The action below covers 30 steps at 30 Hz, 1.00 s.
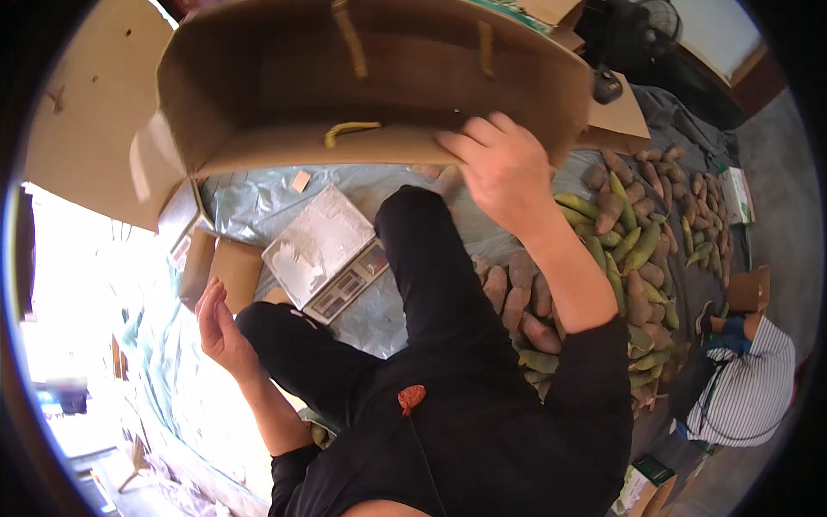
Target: Sorting and weighing root vegetables into boxes.
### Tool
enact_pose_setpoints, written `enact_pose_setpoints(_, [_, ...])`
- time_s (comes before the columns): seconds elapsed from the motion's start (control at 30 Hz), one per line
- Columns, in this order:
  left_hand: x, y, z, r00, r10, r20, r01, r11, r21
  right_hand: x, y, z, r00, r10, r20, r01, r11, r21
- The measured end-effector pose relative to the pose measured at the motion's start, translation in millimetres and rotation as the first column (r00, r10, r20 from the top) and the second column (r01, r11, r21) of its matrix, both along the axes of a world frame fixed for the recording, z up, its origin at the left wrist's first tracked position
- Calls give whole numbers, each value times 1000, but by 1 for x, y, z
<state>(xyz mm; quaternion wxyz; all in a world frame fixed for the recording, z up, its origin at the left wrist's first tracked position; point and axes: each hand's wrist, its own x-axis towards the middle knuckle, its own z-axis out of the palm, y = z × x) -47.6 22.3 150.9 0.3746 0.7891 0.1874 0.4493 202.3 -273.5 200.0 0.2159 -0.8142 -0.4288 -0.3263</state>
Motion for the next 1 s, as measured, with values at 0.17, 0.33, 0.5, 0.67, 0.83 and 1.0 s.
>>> enact_pose_setpoints(0.17, [4,-16,2,999,-25,-30,32,967,254,28,91,-40,966,230,-116,-251,943,-218])
enact_pose_setpoints(0.33, [23,-21,-19,982,-23,-186,81,947,310,23,173,-104,874,320,-365,-465,766,-444])
enact_pose_setpoints(0.5, [45,-19,-50,884,70,-462,82,950,302,9,222,-169,821,280,-497,-537,675,-507])
enact_pose_setpoints(0.67, [49,4,-104,646,157,-747,146,935,323,10,224,-184,849,129,-513,-449,688,-570])
enact_pose_setpoints(0.83, [50,32,-111,625,298,-722,46,909,415,22,184,-129,789,202,-580,-479,794,-374])
enact_pose_setpoints(1.0, [64,38,-102,488,296,-821,126,907,402,83,58,-137,807,126,-578,-199,978,-65])
